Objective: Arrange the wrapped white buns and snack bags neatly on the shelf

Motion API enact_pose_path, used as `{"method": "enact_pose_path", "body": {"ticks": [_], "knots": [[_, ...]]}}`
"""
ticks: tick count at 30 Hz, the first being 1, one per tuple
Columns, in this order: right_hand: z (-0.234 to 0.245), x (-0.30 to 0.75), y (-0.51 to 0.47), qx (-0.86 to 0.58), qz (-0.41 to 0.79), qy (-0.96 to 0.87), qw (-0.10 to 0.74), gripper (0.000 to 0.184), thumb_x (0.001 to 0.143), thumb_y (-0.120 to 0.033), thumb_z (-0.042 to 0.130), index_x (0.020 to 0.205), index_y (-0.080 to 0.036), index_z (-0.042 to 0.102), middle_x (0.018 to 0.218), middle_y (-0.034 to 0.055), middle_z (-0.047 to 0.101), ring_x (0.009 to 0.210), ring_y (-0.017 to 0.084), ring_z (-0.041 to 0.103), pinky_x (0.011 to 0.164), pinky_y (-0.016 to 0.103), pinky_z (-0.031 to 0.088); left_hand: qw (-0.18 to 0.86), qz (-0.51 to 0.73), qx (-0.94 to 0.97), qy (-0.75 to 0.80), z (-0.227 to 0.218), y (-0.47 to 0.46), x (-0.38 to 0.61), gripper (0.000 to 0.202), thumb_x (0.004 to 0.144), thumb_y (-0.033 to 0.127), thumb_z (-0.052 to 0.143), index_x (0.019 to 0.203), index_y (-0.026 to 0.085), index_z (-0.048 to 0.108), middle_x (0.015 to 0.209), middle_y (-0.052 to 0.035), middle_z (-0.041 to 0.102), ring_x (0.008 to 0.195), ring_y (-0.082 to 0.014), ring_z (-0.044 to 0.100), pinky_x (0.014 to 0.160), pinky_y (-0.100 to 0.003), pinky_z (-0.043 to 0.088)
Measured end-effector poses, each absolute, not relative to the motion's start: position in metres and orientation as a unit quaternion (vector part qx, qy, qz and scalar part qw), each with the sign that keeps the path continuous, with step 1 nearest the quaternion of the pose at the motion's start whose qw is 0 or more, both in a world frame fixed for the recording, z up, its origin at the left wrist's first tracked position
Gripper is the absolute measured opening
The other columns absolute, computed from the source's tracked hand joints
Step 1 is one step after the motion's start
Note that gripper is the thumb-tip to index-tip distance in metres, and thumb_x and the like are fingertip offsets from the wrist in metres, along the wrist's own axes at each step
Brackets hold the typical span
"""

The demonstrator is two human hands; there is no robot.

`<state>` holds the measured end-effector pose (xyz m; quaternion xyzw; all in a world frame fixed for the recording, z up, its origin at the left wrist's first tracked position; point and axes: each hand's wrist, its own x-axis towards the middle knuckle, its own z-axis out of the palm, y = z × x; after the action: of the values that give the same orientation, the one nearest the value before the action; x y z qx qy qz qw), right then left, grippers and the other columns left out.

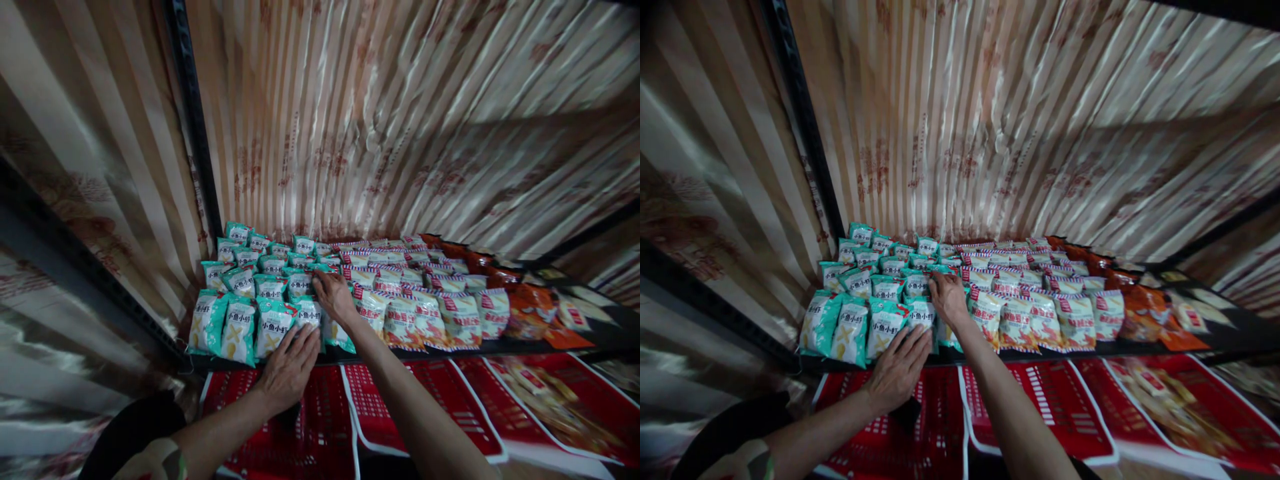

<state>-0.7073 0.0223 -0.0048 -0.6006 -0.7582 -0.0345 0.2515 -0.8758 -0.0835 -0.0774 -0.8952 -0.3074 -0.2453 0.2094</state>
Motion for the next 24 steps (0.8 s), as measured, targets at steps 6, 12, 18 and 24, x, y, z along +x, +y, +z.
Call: {"method": "enact_pose_path", "body": {"ticks": [6,12,18,24], "knots": [[-0.002,-0.716,0.034,-0.607,-0.002,-0.758,0.238,0.035,0.092,-0.033,0.038,0.113,-0.019,0.063,0.101,0.0076,0.071,0.099,0.021,0.061,0.091,0.033,0.044,0.225,-0.252,-0.888,-0.310,-0.079,-0.082,-0.876,0.047,0.087,0.018,0.043,0.132,0.010,0.045,0.150,-0.0108,0.026,0.138,-0.0262,0.025,0.118,-0.044,0.010],[-0.003,-0.720,0.037,-0.623,0.011,-0.747,0.230,0.036,0.092,-0.035,0.041,0.114,-0.018,0.064,0.098,0.0087,0.071,0.097,0.021,0.061,0.089,0.030,0.046,0.258,-0.252,-0.881,-0.305,-0.086,-0.079,-0.875,0.040,0.089,0.019,0.044,0.129,0.013,0.048,0.150,-0.0093,0.027,0.136,-0.0252,0.029,0.118,-0.043,0.011],[0.007,-0.717,0.034,-0.609,0.018,-0.762,0.221,0.034,0.093,-0.032,0.039,0.113,-0.019,0.063,0.096,0.0069,0.071,0.089,0.019,0.063,0.081,0.027,0.047,0.278,-0.256,-0.876,-0.300,-0.087,-0.077,-0.875,0.040,0.091,0.019,0.043,0.130,0.012,0.047,0.150,-0.0108,0.028,0.134,-0.0241,0.034,0.117,-0.043,0.018],[0.018,-0.707,0.051,-0.639,-0.061,-0.745,0.185,0.038,0.095,-0.033,0.032,0.095,-0.019,0.067,0.084,0.0076,0.071,0.088,0.021,0.062,0.078,0.027,0.041,0.270,-0.275,-0.871,-0.305,-0.086,-0.075,-0.875,0.038,0.092,0.018,0.039,0.129,0.013,0.048,0.149,-0.0080,0.031,0.134,-0.0228,0.034,0.117,-0.041,0.017]]}}
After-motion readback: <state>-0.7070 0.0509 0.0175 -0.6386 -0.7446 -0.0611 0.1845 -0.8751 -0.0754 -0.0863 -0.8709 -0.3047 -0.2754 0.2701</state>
